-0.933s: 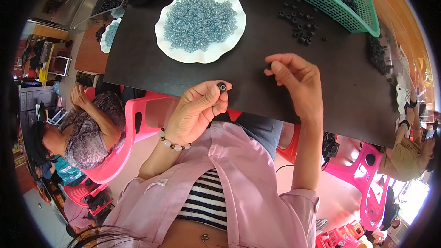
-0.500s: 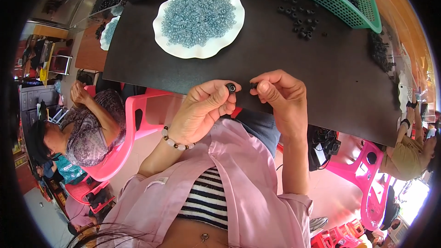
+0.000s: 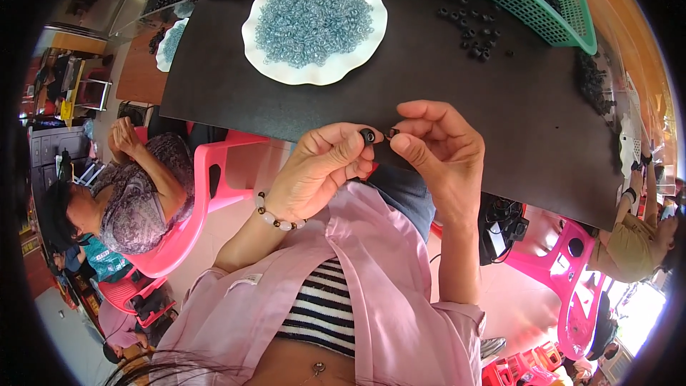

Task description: Manually assembling or sorting small black components on a production table.

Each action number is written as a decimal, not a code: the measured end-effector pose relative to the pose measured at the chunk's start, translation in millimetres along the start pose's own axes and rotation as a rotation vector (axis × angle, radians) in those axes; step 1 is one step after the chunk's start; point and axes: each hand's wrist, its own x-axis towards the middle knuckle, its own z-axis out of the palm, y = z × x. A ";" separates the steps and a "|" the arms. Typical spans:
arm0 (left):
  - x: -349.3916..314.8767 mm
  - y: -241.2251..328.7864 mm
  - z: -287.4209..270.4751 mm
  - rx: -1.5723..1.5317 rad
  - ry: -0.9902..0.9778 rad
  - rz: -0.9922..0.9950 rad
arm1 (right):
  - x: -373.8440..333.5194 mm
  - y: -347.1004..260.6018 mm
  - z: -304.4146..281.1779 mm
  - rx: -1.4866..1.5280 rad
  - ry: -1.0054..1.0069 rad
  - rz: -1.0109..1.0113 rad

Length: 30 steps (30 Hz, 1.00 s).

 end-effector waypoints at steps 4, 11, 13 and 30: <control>-2.8 1.3 -0.3 0.005 -0.019 0.000 | -3.0 0.9 -2.7 -0.015 -0.051 -0.017; -3.8 -0.4 -4.8 0.005 -0.070 0.006 | -2.5 -1.2 -4.3 -0.017 -0.147 -0.056; -5.5 -0.1 -3.0 -0.001 -0.069 -0.004 | -2.2 -0.8 -4.4 -0.033 -0.164 -0.066; -11.5 -11.0 -4.2 0.055 -0.084 0.028 | -11.8 4.5 -13.2 -0.104 -0.214 -0.225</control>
